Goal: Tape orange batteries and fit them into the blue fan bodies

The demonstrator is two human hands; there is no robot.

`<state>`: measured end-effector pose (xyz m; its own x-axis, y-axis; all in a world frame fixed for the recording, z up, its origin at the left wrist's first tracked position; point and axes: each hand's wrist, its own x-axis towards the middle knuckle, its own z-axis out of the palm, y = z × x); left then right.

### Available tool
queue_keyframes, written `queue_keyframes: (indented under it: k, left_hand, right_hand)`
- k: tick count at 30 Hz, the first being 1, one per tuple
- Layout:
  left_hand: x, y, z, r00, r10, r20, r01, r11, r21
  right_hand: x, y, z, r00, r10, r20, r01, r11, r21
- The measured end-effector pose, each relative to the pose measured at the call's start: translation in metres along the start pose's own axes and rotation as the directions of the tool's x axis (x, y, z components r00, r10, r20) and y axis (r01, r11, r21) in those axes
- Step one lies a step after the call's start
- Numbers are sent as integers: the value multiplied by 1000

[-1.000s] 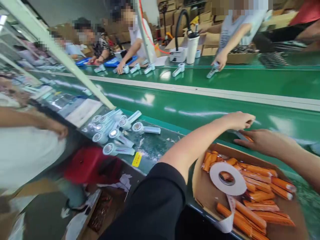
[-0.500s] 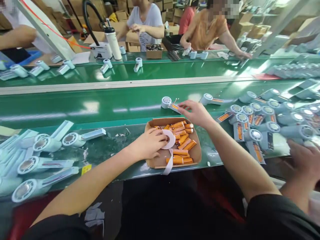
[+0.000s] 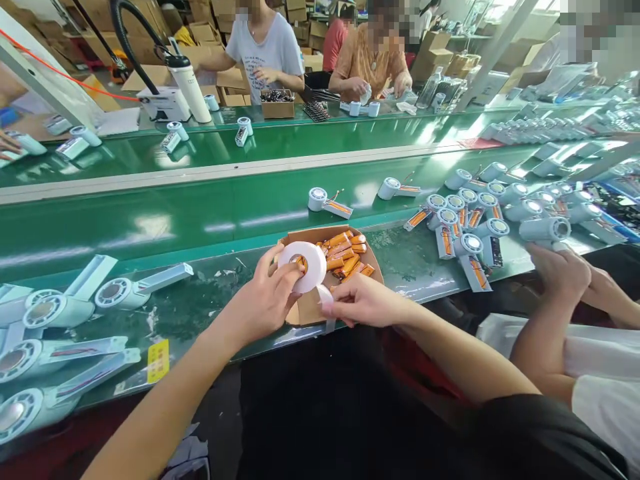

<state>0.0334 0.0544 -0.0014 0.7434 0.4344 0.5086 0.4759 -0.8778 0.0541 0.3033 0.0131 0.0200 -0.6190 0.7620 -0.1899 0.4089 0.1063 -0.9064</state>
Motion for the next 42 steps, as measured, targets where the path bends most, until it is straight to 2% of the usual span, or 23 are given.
queue_keyframes:
  k: [2, 3, 5, 6, 7, 8, 9, 10, 11, 13, 14, 18, 20, 23, 24, 25, 27, 29, 31, 33, 35, 39, 42]
  left_hand:
    - [-10, 3, -16, 998, -18, -65, 19, 1000, 18]
    - [-16, 4, -24, 995, -29, -98, 32, 999, 33]
    - [-30, 4, -35, 985, -65, -159, 77, 995, 69]
    - [-37, 4, -39, 979, -92, -180, 109, 990, 84]
    - [-43, 4, -40, 974, -121, -192, 142, 985, 94]
    - [-49, 5, -39, 969, -149, -197, 171, 980, 100]
    - [-53, 6, -36, 966, -172, -193, 194, 976, 101]
    - [-57, 8, -32, 966, -186, -179, 205, 974, 94]
    - [-59, 10, -28, 968, -191, -161, 207, 975, 84]
    - [-60, 15, -19, 974, -186, -127, 194, 979, 59]
    - [-59, 17, -16, 976, -184, -114, 191, 980, 49]
    - [-55, 25, -11, 983, -167, -74, 169, 985, 26]
    - [-52, 28, -11, 988, -141, -68, 141, 990, 3]
    - [-46, 31, -8, 991, -112, -77, 110, 993, -34]
    - [-44, 32, -6, 991, -110, -78, 107, 993, -42]
    - [-43, 32, -5, 991, -110, -78, 106, 993, -47]
    - [-41, 34, -4, 991, -112, -78, 108, 993, -54]
    - [-42, 34, -4, 991, -115, -68, 112, 992, -56]
    - [-43, 35, -4, 992, -115, -46, 112, 992, -50]
    - [-43, 36, -5, 994, -111, -25, 110, 993, -33]
    - [-41, 36, -5, 995, -97, -7, 97, 995, -8]
    - [-35, 35, -7, 1000, -27, 0, 27, 998, 59]
    - [-33, 34, -10, 999, 41, 16, -42, 994, 100]
  right_hand:
    - [-2, -10, 8, 971, -138, 194, 121, 988, 97]
    - [-3, -14, 9, 926, -211, 313, 189, 977, 100]
    - [-1, -18, 5, 822, -271, 501, 298, 954, 26]
    - [3, -18, -1, 826, -255, 503, 330, 942, -65]
    - [9, -15, -7, 876, -223, 428, 331, 922, -199]
    - [17, -10, -15, 939, -191, 285, 290, 885, -364]
    - [26, -4, -23, 978, -172, 116, 207, 824, -527]
    - [35, 2, -30, 987, -161, -22, 107, 745, -658]
    - [44, 9, -36, 984, -146, -99, 22, 661, -750]
    - [56, 21, -44, 988, -89, -125, -57, 544, -837]
    - [58, 25, -47, 988, -69, -138, -80, 534, -842]
    - [53, 30, -51, 956, -123, -266, -134, 625, -769]
    - [51, 30, -47, 959, -130, -252, -126, 603, -788]
    - [54, 33, -37, 975, -77, -206, -134, 538, -832]
    - [56, 35, -36, 972, -69, -225, -149, 561, -815]
    - [57, 37, -36, 961, -70, -269, -170, 619, -767]
    - [54, 42, -42, 906, -74, -417, -185, 816, -547]
    - [45, 44, -49, 829, -39, -558, -87, 976, -197]
    - [33, 42, -52, 795, 17, -606, 48, 995, 91]
    - [22, 34, -49, 817, 54, -573, 86, 973, 214]
    - [13, 24, -40, 857, 78, -509, 48, 972, 229]
    - [3, 6, -25, 922, 50, -383, -5, 993, 117]
    - [0, 1, -23, 941, -17, -337, 8, 1000, -28]
